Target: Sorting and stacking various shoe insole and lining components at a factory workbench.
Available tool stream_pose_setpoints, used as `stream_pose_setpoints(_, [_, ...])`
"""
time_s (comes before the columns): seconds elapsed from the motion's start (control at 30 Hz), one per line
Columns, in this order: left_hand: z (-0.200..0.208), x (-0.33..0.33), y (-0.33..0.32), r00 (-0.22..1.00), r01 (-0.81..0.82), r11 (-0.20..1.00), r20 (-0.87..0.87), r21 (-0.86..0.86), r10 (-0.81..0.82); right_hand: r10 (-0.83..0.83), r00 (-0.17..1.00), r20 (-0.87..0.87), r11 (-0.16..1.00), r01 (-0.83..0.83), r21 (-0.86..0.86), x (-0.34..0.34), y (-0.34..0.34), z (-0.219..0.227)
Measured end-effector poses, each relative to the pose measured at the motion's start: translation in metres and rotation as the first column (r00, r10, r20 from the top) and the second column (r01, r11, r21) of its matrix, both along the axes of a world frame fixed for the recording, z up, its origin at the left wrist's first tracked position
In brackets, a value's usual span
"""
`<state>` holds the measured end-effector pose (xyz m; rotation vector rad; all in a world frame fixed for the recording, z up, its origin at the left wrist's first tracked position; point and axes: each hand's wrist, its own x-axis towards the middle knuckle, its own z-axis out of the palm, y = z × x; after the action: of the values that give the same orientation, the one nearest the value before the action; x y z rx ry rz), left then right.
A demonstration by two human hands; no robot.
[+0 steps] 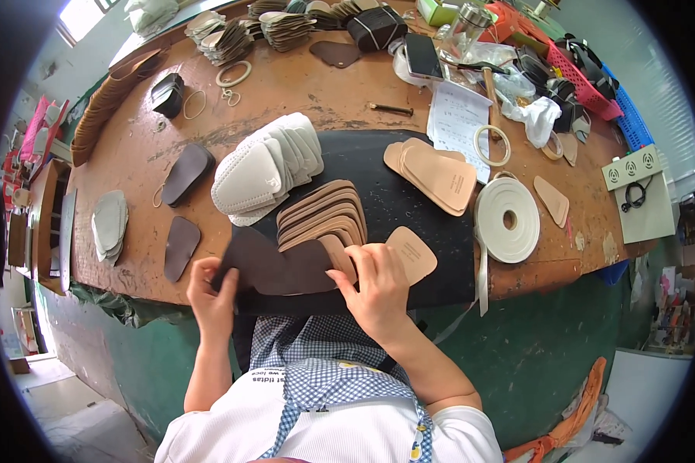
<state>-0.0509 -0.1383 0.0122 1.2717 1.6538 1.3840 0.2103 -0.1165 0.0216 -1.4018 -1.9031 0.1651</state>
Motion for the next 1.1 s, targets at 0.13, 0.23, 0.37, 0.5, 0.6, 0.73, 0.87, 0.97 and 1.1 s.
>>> stream_pose_setpoints(0.13, [0.013,-0.008,0.003,0.983,0.021,0.995,0.182,-0.102,-0.002,0.023,0.999,-0.023,0.999,-0.023,0.032,0.000,0.001,-0.004])
stream_pose_setpoints(0.23, [0.021,0.001,-0.002,0.947,0.210,0.974,0.265,-0.089,-0.180,0.007,0.993,-0.116,0.998,-0.014,-0.064,0.001,-0.001,-0.002])
stream_pose_setpoints(0.37, [0.021,0.025,0.008,0.880,0.343,0.939,-0.340,-0.030,-0.332,-0.011,0.993,-0.116,0.998,0.003,-0.069,0.000,-0.003,-0.004])
stream_pose_setpoints(0.5, [0.004,0.029,0.001,0.841,0.319,0.947,-0.467,0.017,-0.275,-0.022,0.994,-0.107,0.992,0.009,-0.124,-0.001,-0.004,0.000])
stream_pose_setpoints(0.6, [0.001,0.034,-0.002,0.890,0.241,0.970,-0.406,0.035,-0.207,-0.060,0.982,-0.181,0.940,-0.005,-0.342,0.002,-0.004,0.000])
stream_pose_setpoints(0.73, [-0.001,0.038,-0.002,0.864,0.247,0.963,-0.474,0.110,-0.168,-0.039,0.980,-0.194,0.978,-0.002,-0.207,0.005,0.000,-0.005])
stream_pose_setpoints(0.87, [-0.001,0.033,-0.007,0.831,0.255,0.958,-0.536,0.130,-0.149,-0.031,0.996,-0.079,0.998,0.027,-0.053,-0.009,-0.001,0.003])
stream_pose_setpoints(0.97, [0.003,0.034,-0.004,0.867,0.261,0.960,-0.461,0.101,-0.187,-0.075,0.978,-0.197,0.975,0.031,-0.219,-0.006,-0.009,-0.001])
stream_pose_setpoints(1.1, [-0.002,0.004,0.010,0.980,-0.132,0.975,-0.123,0.178,0.156,-0.094,0.975,-0.200,0.966,0.041,-0.254,0.002,-0.009,-0.001])
